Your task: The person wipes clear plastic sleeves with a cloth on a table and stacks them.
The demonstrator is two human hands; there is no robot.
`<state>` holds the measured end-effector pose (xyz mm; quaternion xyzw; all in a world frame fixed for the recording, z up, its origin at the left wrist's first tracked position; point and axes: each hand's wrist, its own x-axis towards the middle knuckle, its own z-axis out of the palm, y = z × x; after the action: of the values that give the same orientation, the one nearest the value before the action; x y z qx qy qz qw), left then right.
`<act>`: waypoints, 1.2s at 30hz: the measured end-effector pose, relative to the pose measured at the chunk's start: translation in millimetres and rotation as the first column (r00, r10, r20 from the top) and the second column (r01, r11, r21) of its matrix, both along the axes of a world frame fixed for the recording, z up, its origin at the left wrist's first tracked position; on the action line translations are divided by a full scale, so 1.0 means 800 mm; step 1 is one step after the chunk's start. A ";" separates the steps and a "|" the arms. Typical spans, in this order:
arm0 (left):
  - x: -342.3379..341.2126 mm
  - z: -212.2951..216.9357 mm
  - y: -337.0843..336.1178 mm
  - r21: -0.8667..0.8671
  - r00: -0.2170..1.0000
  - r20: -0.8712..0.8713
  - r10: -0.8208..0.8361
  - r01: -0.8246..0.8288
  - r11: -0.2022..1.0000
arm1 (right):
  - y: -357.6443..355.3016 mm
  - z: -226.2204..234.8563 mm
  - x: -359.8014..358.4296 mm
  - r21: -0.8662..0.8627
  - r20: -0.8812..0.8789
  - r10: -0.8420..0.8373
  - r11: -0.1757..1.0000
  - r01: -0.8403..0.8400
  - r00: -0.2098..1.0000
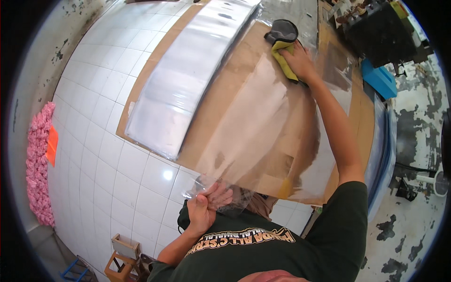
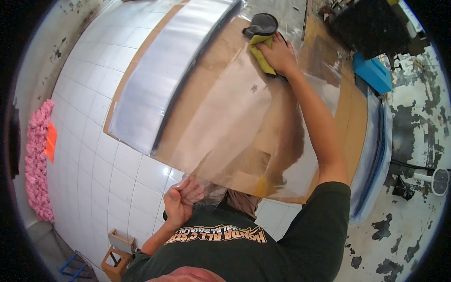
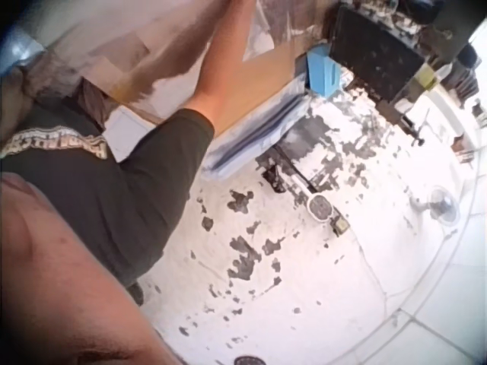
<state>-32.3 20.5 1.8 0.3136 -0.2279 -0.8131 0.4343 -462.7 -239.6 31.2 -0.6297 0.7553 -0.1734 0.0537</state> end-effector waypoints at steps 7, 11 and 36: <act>-0.005 -0.002 -0.012 0.012 0.990 -0.114 -0.089 0.091 0.996 | -0.048 -0.003 -0.177 -0.180 0.078 -0.529 0.826 0.534 0.845; 0.002 0.005 -0.015 0.030 0.983 -0.171 -0.068 0.075 0.997 | -0.007 0.061 -0.073 -0.441 0.355 -0.481 0.670 0.597 0.802; 0.014 -0.006 -0.011 0.081 0.989 -0.027 -0.144 0.146 0.986 | 0.040 0.088 -0.062 -0.426 0.419 -0.593 0.541 0.726 0.688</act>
<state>-21.5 11.6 -3.2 0.3051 -0.2116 -0.8546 0.3631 -511.9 -207.6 101.2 -0.2583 0.8390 -0.4641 -0.1186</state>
